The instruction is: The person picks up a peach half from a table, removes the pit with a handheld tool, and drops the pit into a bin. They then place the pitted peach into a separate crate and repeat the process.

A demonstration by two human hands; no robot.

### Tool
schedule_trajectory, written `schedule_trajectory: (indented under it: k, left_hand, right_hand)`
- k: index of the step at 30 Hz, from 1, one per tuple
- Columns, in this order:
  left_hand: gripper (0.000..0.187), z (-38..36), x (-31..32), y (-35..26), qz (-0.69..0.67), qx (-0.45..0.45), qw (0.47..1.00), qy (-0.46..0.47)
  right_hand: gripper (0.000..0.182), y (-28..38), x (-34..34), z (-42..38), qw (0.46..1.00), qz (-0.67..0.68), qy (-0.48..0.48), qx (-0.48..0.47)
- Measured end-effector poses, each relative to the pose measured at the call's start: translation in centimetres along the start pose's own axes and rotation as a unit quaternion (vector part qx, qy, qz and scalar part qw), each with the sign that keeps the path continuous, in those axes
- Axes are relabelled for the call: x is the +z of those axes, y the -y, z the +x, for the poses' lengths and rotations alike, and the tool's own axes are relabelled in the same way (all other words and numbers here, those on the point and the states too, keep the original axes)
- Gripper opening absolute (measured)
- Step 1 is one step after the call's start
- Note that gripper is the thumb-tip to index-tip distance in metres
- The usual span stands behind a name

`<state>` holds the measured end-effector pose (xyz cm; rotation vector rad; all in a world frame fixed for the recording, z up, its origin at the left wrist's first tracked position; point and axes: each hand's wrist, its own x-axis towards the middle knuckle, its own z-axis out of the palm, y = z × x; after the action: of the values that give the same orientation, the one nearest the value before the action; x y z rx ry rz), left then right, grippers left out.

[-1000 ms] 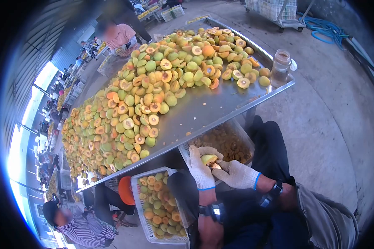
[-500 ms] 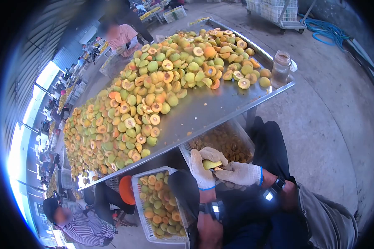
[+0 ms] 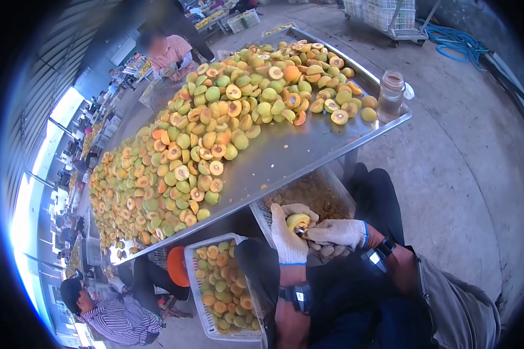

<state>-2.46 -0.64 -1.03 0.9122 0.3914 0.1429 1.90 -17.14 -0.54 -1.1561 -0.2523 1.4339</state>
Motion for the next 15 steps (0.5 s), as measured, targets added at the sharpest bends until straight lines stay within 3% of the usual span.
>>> schedule_trajectory:
  k: [8, 10, 15]
  left_hand:
    - [0.049, 1.1, -2.0, 2.1, -0.063, -0.042, 0.993, -0.092]
    - [0.048, 1.4, -2.3, 2.4, -0.066, -0.055, 0.99, -0.109]
    - [0.046, 1.9, -3.0, 3.5, -0.064, -0.055, 0.987, -0.135]
  right_hand:
    - [0.059, 0.2, 0.1, 0.7, 0.945, -0.276, -0.172, -0.029]
    - [0.051, -1.8, -0.8, 2.5, 0.892, -0.368, -0.222, -0.139]
    - [0.052, -2.1, -0.6, 2.6, 0.878, -0.396, -0.242, -0.117]
